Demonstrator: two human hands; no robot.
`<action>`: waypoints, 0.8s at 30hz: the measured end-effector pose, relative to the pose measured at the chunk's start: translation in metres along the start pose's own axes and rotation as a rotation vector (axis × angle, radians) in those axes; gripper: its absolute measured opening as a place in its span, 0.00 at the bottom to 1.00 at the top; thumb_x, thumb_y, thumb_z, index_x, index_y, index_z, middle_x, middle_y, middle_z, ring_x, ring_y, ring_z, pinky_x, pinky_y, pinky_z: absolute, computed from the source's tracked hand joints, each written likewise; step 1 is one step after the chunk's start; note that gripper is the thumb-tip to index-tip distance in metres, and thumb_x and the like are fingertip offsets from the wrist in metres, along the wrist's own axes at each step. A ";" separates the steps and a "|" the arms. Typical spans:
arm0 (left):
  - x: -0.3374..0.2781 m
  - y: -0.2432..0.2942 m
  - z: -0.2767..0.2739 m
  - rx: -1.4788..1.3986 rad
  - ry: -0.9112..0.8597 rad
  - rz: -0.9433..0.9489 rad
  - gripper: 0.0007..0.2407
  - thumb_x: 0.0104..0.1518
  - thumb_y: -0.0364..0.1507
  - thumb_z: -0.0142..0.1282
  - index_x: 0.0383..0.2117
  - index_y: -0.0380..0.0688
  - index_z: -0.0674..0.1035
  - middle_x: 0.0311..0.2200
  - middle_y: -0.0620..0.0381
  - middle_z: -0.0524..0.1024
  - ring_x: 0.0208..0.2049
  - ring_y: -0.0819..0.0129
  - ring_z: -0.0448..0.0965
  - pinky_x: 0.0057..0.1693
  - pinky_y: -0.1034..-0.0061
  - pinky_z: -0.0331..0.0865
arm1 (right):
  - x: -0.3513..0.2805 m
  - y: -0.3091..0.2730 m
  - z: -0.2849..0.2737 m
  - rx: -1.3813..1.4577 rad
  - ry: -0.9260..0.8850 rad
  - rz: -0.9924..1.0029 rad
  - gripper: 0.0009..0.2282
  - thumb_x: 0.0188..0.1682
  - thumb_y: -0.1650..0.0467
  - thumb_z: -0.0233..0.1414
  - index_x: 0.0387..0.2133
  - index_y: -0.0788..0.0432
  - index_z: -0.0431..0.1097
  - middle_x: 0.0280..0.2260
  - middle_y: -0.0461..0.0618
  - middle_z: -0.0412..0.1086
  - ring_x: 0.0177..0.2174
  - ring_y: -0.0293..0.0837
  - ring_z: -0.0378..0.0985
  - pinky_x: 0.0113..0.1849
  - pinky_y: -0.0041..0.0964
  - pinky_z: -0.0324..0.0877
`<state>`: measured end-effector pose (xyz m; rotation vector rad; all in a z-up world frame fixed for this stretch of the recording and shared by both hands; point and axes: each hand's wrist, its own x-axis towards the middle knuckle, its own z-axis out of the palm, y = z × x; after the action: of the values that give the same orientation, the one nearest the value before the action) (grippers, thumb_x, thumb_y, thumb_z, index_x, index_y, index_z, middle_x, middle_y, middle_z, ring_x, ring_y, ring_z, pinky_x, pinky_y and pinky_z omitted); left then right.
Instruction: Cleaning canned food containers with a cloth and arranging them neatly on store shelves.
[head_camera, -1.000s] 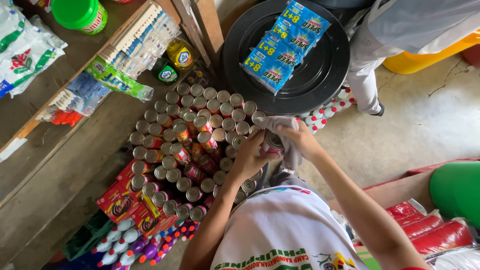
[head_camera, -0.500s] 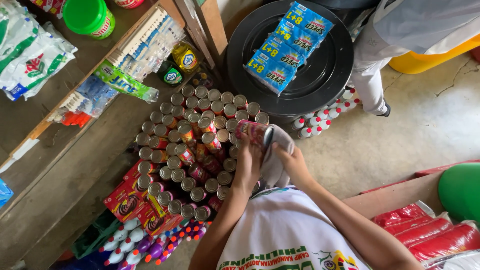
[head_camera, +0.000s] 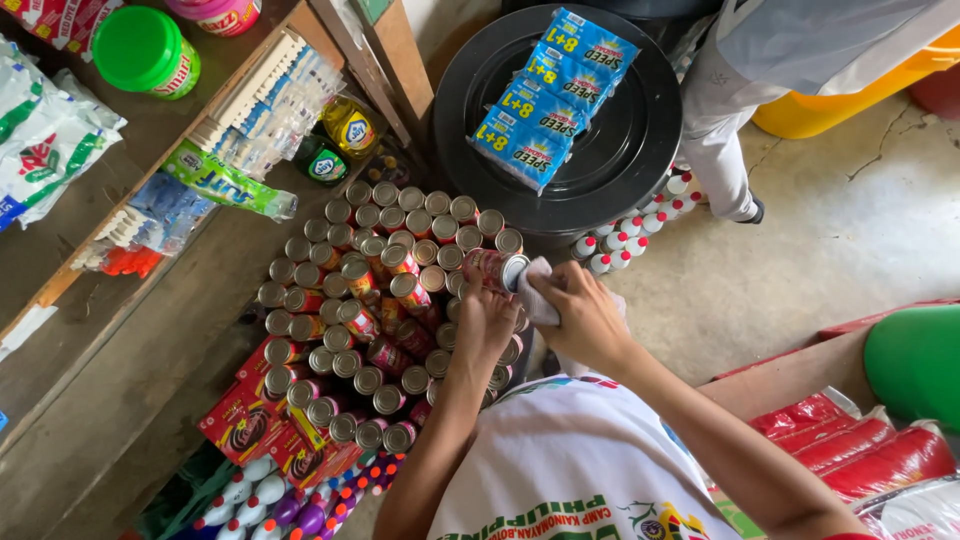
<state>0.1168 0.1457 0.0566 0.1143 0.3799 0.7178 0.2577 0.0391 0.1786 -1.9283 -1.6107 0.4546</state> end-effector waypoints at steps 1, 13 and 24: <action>0.001 0.000 0.000 -0.002 -0.001 0.004 0.19 0.70 0.45 0.42 0.51 0.42 0.76 0.46 0.56 0.79 0.48 0.66 0.79 0.53 0.69 0.72 | -0.001 -0.003 -0.002 -0.001 -0.001 -0.004 0.27 0.34 0.70 0.65 0.52 0.52 0.74 0.42 0.55 0.66 0.42 0.54 0.73 0.46 0.47 0.70; -0.012 0.015 0.019 0.002 0.049 0.032 0.19 0.69 0.43 0.38 0.56 0.46 0.73 0.50 0.56 0.78 0.53 0.65 0.76 0.59 0.64 0.68 | -0.001 0.043 0.015 0.244 -0.111 -0.111 0.20 0.40 0.68 0.65 0.48 0.53 0.77 0.48 0.52 0.72 0.43 0.52 0.79 0.46 0.42 0.73; -0.031 -0.009 0.042 0.422 0.040 0.175 0.20 0.65 0.42 0.47 0.60 0.52 0.63 0.58 0.57 0.66 0.58 0.70 0.69 0.61 0.69 0.68 | 0.008 -0.005 0.022 0.274 0.168 -0.440 0.24 0.53 0.66 0.57 0.62 0.56 0.63 0.70 0.63 0.43 0.69 0.52 0.46 0.65 0.46 0.49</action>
<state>0.1166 0.1196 0.1031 0.5376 0.5608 0.8052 0.2426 0.0522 0.1659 -1.3263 -1.6991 0.3018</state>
